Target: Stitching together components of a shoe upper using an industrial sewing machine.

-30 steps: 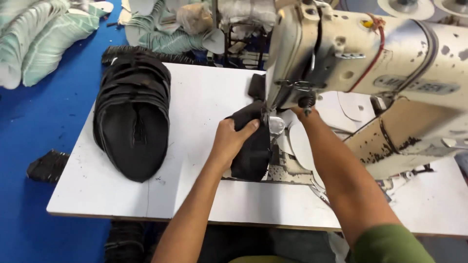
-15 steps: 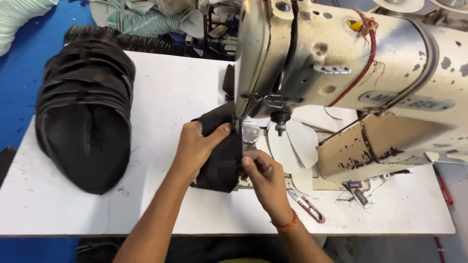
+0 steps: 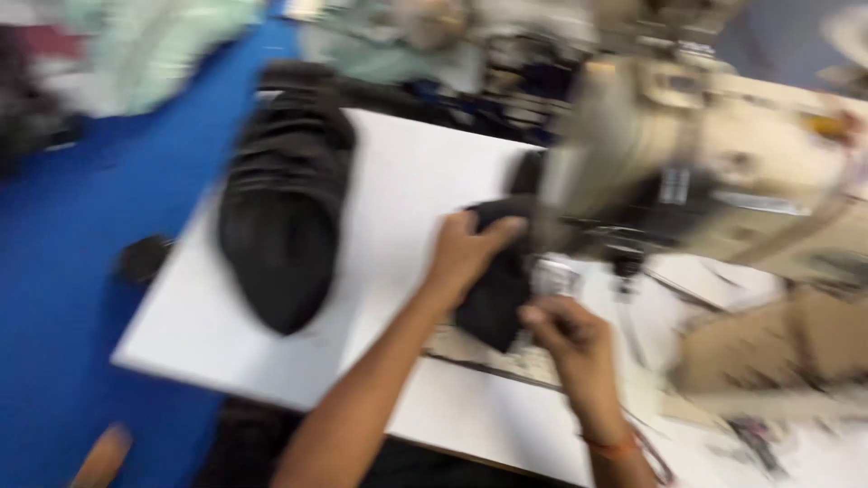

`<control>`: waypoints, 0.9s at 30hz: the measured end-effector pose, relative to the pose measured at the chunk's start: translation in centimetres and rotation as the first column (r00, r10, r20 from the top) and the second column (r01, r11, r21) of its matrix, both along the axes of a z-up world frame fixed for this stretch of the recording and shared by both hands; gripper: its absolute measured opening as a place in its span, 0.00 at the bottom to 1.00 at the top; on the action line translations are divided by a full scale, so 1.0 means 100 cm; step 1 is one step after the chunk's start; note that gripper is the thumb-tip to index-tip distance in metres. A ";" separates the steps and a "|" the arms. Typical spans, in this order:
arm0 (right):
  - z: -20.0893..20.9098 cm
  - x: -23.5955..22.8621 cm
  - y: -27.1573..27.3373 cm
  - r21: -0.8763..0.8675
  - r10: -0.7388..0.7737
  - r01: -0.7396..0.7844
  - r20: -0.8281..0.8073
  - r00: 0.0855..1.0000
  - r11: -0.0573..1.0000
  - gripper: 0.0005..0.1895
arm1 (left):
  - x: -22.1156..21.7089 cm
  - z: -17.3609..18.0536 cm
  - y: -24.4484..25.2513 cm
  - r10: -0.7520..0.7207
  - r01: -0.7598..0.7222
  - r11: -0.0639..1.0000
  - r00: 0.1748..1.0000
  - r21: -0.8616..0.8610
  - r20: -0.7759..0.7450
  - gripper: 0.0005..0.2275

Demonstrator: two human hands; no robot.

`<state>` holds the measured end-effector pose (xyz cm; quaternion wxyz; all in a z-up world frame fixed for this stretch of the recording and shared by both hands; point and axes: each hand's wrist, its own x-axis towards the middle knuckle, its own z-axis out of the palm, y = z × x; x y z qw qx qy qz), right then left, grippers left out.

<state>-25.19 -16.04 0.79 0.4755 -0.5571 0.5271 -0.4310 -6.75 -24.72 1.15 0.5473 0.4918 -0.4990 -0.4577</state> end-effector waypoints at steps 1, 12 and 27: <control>-0.002 0.000 -0.003 -0.005 -0.022 0.022 -0.043 0.999 1.000 0.06 | 0.004 -0.008 -0.002 -0.009 0.011 0.998 1.000 0.065 -0.030 0.19; -0.080 -0.045 -0.026 0.054 0.062 -0.079 0.272 0.960 0.995 0.04 | 0.042 0.024 0.123 -0.051 0.127 0.978 0.916 -0.168 0.398 0.36; -0.066 -0.030 0.014 0.054 0.104 -0.130 0.336 0.936 0.990 0.02 | 0.021 0.009 0.138 -0.090 0.152 0.980 0.910 -0.124 0.406 0.25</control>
